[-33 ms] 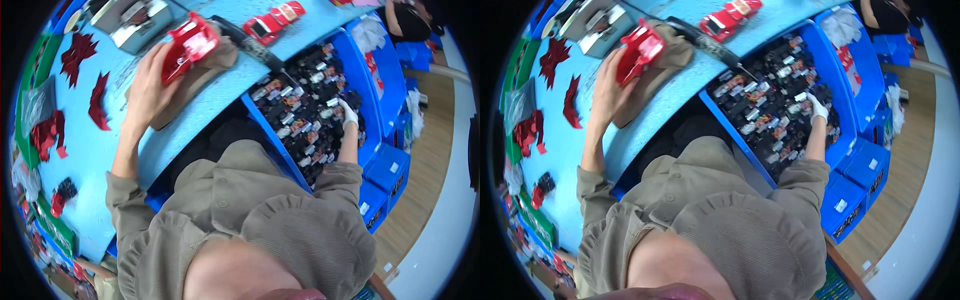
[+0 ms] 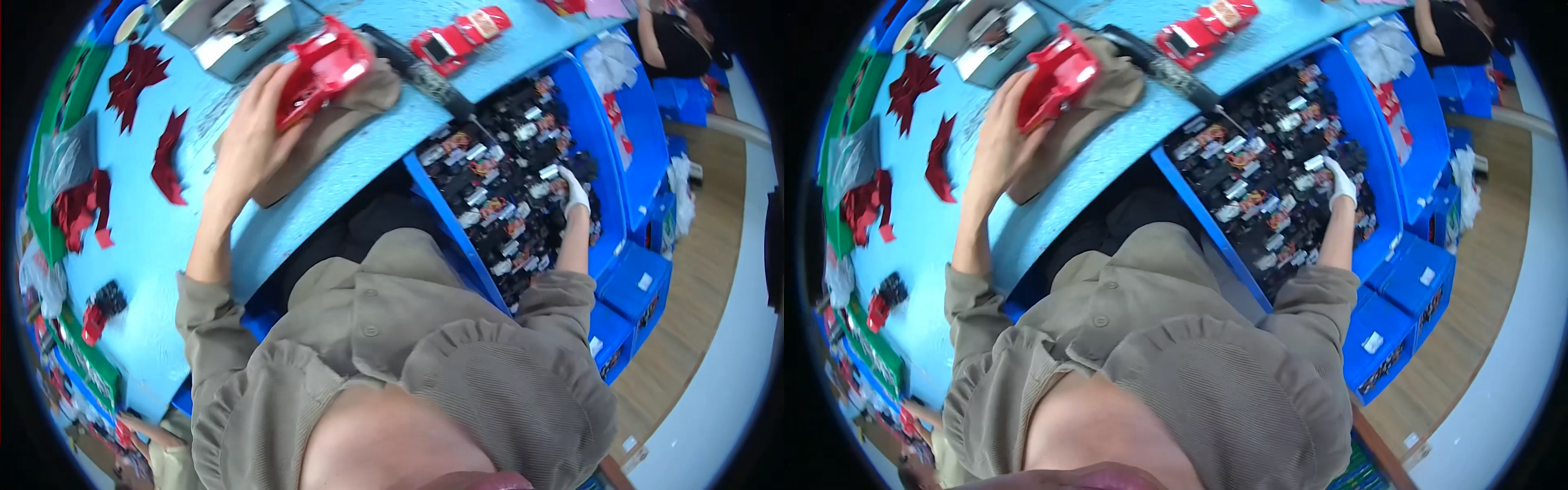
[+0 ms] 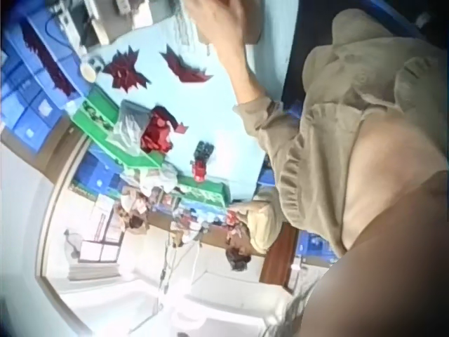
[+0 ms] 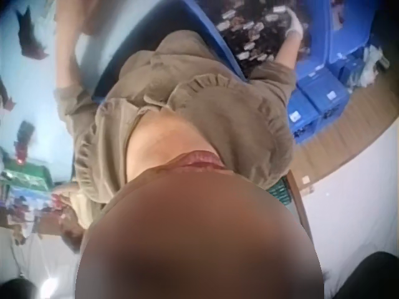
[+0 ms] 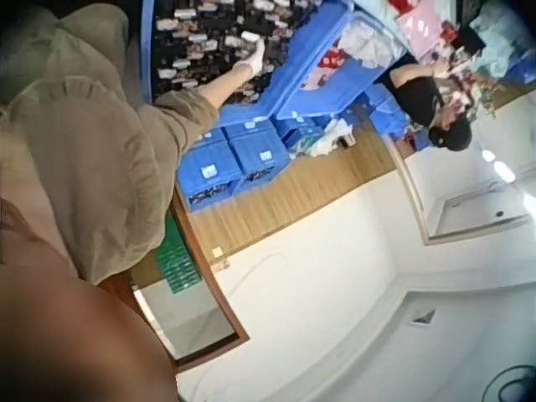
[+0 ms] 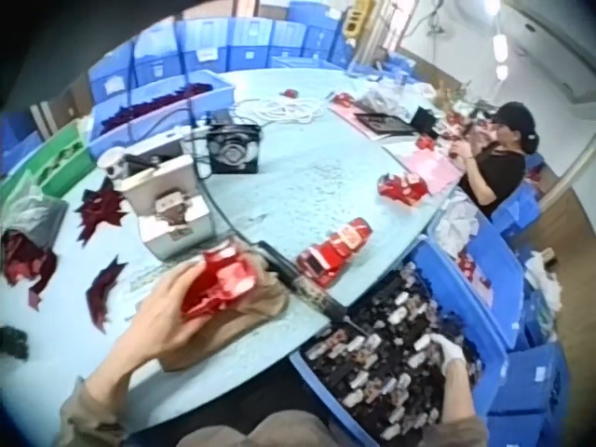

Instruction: Assembling plastic toy trucks at a factory workbench using a pneumatic screwdriver.

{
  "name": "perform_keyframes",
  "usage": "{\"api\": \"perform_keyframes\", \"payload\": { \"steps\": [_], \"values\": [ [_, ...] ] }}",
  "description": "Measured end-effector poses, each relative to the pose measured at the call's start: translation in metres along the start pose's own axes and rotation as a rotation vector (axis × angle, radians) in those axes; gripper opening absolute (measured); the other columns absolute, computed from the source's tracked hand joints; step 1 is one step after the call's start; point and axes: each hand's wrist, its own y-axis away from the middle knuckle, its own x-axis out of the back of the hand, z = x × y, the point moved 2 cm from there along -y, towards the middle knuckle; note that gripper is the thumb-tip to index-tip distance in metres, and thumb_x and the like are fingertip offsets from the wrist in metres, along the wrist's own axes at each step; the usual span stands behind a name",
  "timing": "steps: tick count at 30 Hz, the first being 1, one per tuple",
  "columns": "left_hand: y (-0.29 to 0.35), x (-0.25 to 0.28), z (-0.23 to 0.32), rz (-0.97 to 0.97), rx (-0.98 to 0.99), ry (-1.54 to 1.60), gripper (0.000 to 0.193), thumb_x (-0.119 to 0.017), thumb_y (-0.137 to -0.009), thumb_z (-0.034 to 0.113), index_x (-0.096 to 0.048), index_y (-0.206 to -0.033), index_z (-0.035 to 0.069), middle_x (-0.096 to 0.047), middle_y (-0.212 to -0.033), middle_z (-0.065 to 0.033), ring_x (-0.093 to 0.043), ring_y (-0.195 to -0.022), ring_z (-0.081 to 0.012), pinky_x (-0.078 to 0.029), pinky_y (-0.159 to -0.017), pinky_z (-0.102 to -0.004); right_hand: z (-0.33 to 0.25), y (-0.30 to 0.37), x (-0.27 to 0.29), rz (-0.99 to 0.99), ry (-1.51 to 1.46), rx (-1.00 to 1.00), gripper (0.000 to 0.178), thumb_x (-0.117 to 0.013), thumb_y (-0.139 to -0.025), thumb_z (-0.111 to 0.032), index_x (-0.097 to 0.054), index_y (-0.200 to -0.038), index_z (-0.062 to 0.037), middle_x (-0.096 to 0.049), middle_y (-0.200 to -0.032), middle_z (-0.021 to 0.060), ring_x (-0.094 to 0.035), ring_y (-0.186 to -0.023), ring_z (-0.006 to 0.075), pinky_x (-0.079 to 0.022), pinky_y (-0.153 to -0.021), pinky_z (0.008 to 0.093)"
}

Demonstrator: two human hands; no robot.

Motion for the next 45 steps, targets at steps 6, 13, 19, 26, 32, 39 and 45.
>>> {"api": "perform_keyframes", "payload": {
  "steps": [6, 13, 19, 26, 32, 39, 45],
  "values": [
    [0.007, 0.006, 0.018, 0.272, 0.002, -0.030, 0.068, -0.071, -0.068, 0.012, -0.039, -0.128, 0.007, -0.043, -0.125, -0.0187, -0.048, -0.106, -0.0372, -0.040, -0.092, -0.0429, -0.020, 0.066, -0.020, 0.148, 0.135, 0.327, 0.021, -0.072, -0.071, -0.018, -0.060, -0.081, -0.0042, -0.056, -0.065, 0.0022, -0.050, -0.053, 0.0144, -0.041, -0.055, 0.0266],
    [0.010, 0.001, 0.082, 0.029, -0.212, 0.518, 0.079, -0.076, -0.062, 0.010, -0.035, -0.130, 0.005, -0.040, -0.125, -0.0190, -0.040, -0.115, -0.0362, -0.037, -0.095, -0.0428, -0.084, 0.222, -0.088, -0.475, -0.742, 0.479, 0.051, -0.069, -0.075, -0.030, -0.050, -0.116, -0.0071, -0.052, -0.118, 0.0114, -0.048, -0.107, 0.0269, -0.039, -0.089, 0.0471],
    [-0.017, -0.037, 0.120, 0.248, -0.010, 0.864, 0.072, -0.075, -0.065, 0.012, -0.037, -0.125, 0.002, -0.054, -0.109, -0.0171, -0.050, -0.105, -0.0328, -0.042, -0.087, -0.0377, -0.078, 0.337, -0.213, -0.796, -0.783, 0.536, 0.060, -0.068, -0.075, -0.039, -0.045, -0.122, -0.0091, -0.045, -0.125, 0.0132, -0.042, -0.111, 0.0305, -0.037, -0.091, 0.0504],
    [0.049, 0.032, 0.063, -0.535, 0.218, 0.779, 0.011, -0.060, -0.078, 0.004, -0.055, -0.087, 0.000, -0.057, -0.073, -0.0133, -0.057, -0.070, -0.0272, -0.045, -0.066, -0.0346, -0.018, 0.335, -0.246, -0.800, -0.776, -0.155, 0.062, -0.066, -0.076, -0.044, -0.044, -0.122, -0.0079, -0.048, -0.119, 0.0116, -0.044, -0.109, 0.0284, -0.038, -0.092, 0.0479],
    [0.065, 0.074, 0.030, -0.279, 0.113, 0.188, 0.008, -0.056, -0.072, 0.000, -0.054, -0.079, -0.001, -0.055, -0.088, -0.0137, -0.054, -0.078, -0.0300, -0.045, -0.064, -0.0390, 0.025, 0.344, -0.258, -0.743, -0.814, -0.671, 0.057, -0.064, -0.079, -0.040, -0.045, -0.120, -0.0047, -0.050, -0.115, 0.0104, -0.048, -0.105, 0.0260, -0.038, -0.093, 0.0433],
    [0.048, 0.084, 0.007, 0.000, 0.070, -0.300, 0.018, -0.057, -0.066, -0.002, -0.055, -0.084, -0.001, -0.050, -0.101, -0.0112, -0.053, -0.083, -0.0265, -0.048, -0.065, -0.0350, 0.001, 0.335, -0.269, -0.956, -0.270, -0.174, 0.038, -0.064, -0.080, -0.023, -0.051, -0.108, -0.0011, -0.056, -0.104, 0.0095, -0.054, -0.095, 0.0220, -0.042, -0.089, 0.0336],
    [0.032, 0.084, 0.007, 0.175, -0.158, -0.156, 0.023, -0.058, -0.064, 0.000, -0.055, -0.087, 0.000, -0.053, -0.095, -0.0114, -0.055, -0.085, -0.0263, -0.049, -0.068, -0.0335, -0.075, 0.306, -0.246, -1.215, 0.167, 0.446, 0.027, -0.061, -0.081, -0.013, -0.054, -0.103, 0.0006, -0.060, -0.098, 0.0150, -0.061, -0.079, 0.0194, -0.049, -0.076, 0.0293]
  ]
}}
